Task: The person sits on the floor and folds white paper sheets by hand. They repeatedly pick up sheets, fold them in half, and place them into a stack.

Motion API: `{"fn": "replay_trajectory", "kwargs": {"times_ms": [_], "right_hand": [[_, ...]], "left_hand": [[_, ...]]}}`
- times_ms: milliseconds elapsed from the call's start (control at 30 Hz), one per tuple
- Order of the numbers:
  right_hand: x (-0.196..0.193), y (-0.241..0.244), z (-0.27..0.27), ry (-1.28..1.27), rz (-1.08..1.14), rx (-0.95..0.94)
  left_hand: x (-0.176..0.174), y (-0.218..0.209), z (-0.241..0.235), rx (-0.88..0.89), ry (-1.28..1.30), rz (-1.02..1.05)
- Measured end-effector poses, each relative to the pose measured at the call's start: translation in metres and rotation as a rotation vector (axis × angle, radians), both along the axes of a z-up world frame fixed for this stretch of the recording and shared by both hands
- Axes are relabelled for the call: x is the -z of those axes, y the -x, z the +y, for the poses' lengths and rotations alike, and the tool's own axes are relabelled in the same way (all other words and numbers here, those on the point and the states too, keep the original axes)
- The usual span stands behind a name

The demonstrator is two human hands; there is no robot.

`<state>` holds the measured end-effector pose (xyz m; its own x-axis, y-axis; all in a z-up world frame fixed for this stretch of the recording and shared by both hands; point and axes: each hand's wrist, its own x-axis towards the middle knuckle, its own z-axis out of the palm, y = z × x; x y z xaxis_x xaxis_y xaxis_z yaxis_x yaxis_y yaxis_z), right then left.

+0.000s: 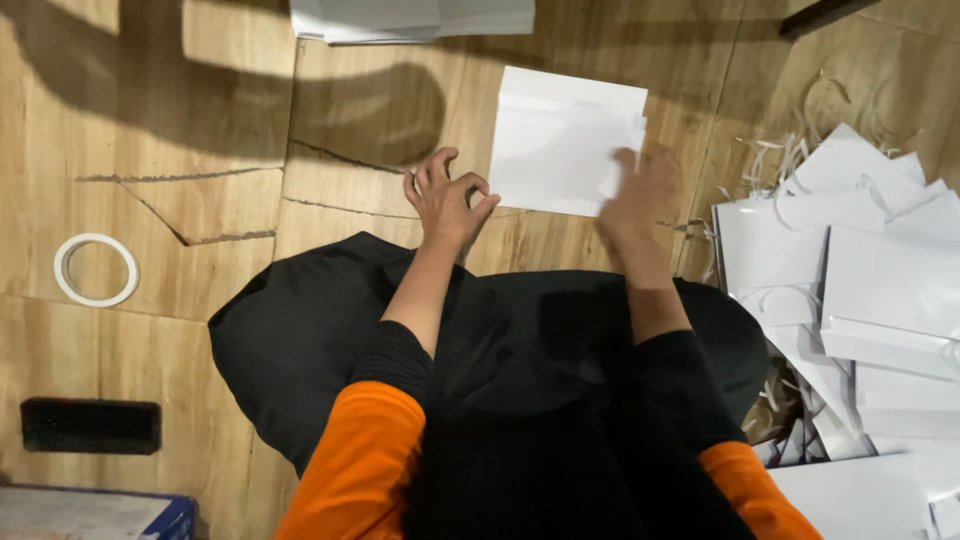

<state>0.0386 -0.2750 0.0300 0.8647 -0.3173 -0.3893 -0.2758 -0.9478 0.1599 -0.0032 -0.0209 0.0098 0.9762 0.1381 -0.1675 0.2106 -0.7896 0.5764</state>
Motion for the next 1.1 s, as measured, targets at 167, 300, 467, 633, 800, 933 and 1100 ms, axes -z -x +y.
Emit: {"fn": "replay_trajectory", "kwargs": {"times_ms": [167,300,467,633,800,933,1100], "right_hand": [[-0.013,-0.018,0.075,-0.659,-0.148,-0.256],[-0.009,-0.048,0.1,-0.655,-0.068,-0.242],[0.004,-0.057,0.097,-0.749,-0.149,-0.185],[0.005,-0.056,0.099,-0.81,-0.161,-0.174],[0.001,-0.055,0.109,-0.745,-0.149,-0.163],[0.0,-0.063,0.114,-0.708,-0.139,-0.074],[-0.003,-0.08,0.121,-0.583,-0.154,0.009]], "left_hand": [[0.002,-0.003,0.001,0.035,0.029,0.067],[-0.007,-0.02,0.009,0.005,0.098,0.191],[-0.02,-0.045,0.016,0.209,0.177,0.282],[-0.029,-0.055,0.025,0.308,0.162,0.384],[-0.026,-0.059,0.025,0.391,0.041,0.429],[-0.022,-0.059,0.025,0.422,-0.005,0.413],[-0.024,-0.059,0.025,0.415,0.013,0.413]]}}
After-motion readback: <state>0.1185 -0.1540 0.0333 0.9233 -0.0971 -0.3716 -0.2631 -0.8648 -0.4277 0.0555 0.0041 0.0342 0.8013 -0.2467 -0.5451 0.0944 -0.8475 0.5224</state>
